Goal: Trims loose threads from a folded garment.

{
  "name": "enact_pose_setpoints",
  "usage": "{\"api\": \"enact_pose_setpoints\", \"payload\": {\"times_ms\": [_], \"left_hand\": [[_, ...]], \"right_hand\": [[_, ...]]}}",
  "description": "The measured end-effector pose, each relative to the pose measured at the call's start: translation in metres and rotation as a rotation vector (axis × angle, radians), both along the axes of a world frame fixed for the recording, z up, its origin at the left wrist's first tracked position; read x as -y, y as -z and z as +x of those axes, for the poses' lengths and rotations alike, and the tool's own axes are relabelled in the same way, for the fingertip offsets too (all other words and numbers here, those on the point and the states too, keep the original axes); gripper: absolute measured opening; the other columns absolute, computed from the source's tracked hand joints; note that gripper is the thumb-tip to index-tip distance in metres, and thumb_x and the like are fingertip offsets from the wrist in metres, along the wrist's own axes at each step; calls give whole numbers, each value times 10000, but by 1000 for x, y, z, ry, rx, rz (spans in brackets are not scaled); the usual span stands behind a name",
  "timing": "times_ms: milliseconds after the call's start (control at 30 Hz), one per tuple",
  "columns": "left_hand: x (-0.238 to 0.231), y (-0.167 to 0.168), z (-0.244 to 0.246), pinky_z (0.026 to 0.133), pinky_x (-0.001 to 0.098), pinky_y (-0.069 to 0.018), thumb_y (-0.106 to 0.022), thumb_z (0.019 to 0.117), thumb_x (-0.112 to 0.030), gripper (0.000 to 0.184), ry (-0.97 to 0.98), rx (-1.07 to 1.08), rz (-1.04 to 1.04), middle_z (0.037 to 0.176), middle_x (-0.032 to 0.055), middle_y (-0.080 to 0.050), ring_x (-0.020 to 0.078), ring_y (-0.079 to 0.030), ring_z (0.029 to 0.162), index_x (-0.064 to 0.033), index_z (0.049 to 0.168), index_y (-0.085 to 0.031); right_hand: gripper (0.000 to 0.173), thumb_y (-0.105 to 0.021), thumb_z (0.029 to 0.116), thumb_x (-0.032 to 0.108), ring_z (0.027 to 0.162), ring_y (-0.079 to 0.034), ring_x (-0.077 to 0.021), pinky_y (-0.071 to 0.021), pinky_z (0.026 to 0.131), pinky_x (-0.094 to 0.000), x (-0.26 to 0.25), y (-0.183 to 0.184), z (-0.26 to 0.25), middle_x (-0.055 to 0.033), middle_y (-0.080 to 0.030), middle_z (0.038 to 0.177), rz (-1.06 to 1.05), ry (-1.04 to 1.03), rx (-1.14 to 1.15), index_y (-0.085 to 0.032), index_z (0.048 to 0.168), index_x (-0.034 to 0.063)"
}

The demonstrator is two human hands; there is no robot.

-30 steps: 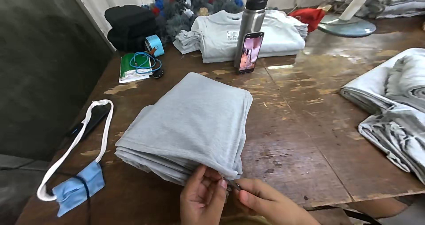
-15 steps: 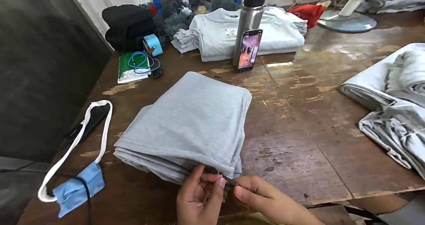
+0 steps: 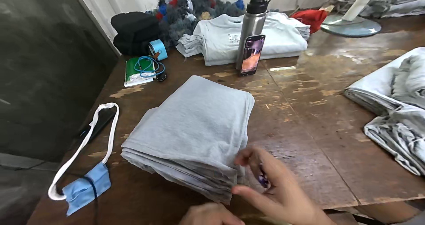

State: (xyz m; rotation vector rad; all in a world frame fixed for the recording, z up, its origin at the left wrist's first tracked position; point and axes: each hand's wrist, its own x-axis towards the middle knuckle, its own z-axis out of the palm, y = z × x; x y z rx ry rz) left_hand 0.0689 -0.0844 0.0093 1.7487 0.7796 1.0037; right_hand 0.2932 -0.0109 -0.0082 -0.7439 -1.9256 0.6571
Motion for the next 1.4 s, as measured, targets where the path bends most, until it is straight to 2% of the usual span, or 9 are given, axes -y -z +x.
{"api": "enact_pose_setpoints", "payload": {"times_ms": [67, 167, 300, 400, 533, 800, 1067, 1267, 1400], "left_hand": [[-2, -4, -2, 878, 232, -561, -675, 984, -217, 263, 78, -56, 44, 981, 132, -717, 97, -685, 960, 38, 1035, -709], [-4, 6, 7, 900, 268, -589, -684, 986, -211, 218, -181, 10, 72, 1061, 73, -701, 89, -684, 1013, -21, 1093, -679], [-14, 17, 25, 907, 277, -596, -669, 971, -125, 361, -434, 116, 35, 1168, 73, -690, 100, -681, 1068, 60, 1273, -603], [-23, 22, 38, 898, 271, -600, -712, 941, -117, 460, -482, 227, 50, 1182, 69, -673, 102, -681, 1048, 77, 1329, -562], [-26, 28, 47, 882, 254, -607, -767, 898, -98, 461, -549, 312, 74, 1190, 25, -661, 75, -685, 1008, 17, 1319, -619], [-24, 25, 46, 806, 205, -614, -769, 870, -25, 332, -641, 293, 92, 998, -85, -753, 15, -716, 879, -85, 1194, -730], [-25, 27, 48, 828, 220, -614, -754, 879, -10, 304, -617, 374, 50, 1042, -67, -744, 43, -716, 910, -97, 1169, -730], [-25, 29, 48, 822, 205, -606, -738, 905, -42, 301, -599, 436, 46, 1039, -76, -738, 28, -706, 903, -135, 1191, -733], [-26, 30, 45, 826, 207, -595, -691, 943, -56, 282, -560, 461, 26, 1061, -75, -733, 26, -697, 911, -153, 1206, -723]], "right_hand": [[351, -686, 965, 310, 877, -607, -107, -516, 793, -247, -9, 2, -17, -97, -685, 1015, 37, -1, 12, -626, 1119, 1], [118, -635, 952, 95, 743, -579, -34, -477, 651, -158, -16, 8, -28, -67, -647, 871, -71, -73, -170, -549, 945, 15], [97, -643, 973, 95, 766, -583, 54, -463, 644, -99, -15, 10, -20, 50, -675, 919, -264, -150, -373, -549, 996, 102], [111, -662, 965, 91, 775, -595, 40, -476, 653, -110, -12, 13, -21, 40, -680, 935, -277, -144, -406, -557, 999, 99], [131, -664, 960, 74, 766, -586, 25, -474, 653, -117, -9, 15, -26, 5, -663, 923, -210, -126, -415, -536, 983, 80], [172, -658, 970, 87, 758, -603, -33, -499, 663, -155, -7, 16, -25, -74, -642, 885, -90, -126, -332, -499, 923, 41], [159, -658, 959, 72, 771, -610, -35, -502, 677, -157, -7, 19, -25, -69, -648, 887, -80, -128, -352, -502, 940, 45], [151, -620, 999, 147, 848, -609, -32, -508, 733, -155, -5, 13, -19, -71, -644, 990, -30, -79, -255, -510, 968, 48], [478, -551, 1036, 489, 736, -493, -31, -443, 656, -151, 9, 10, -2, -54, -516, 872, -43, -48, 2, -552, 1001, 12]]}}
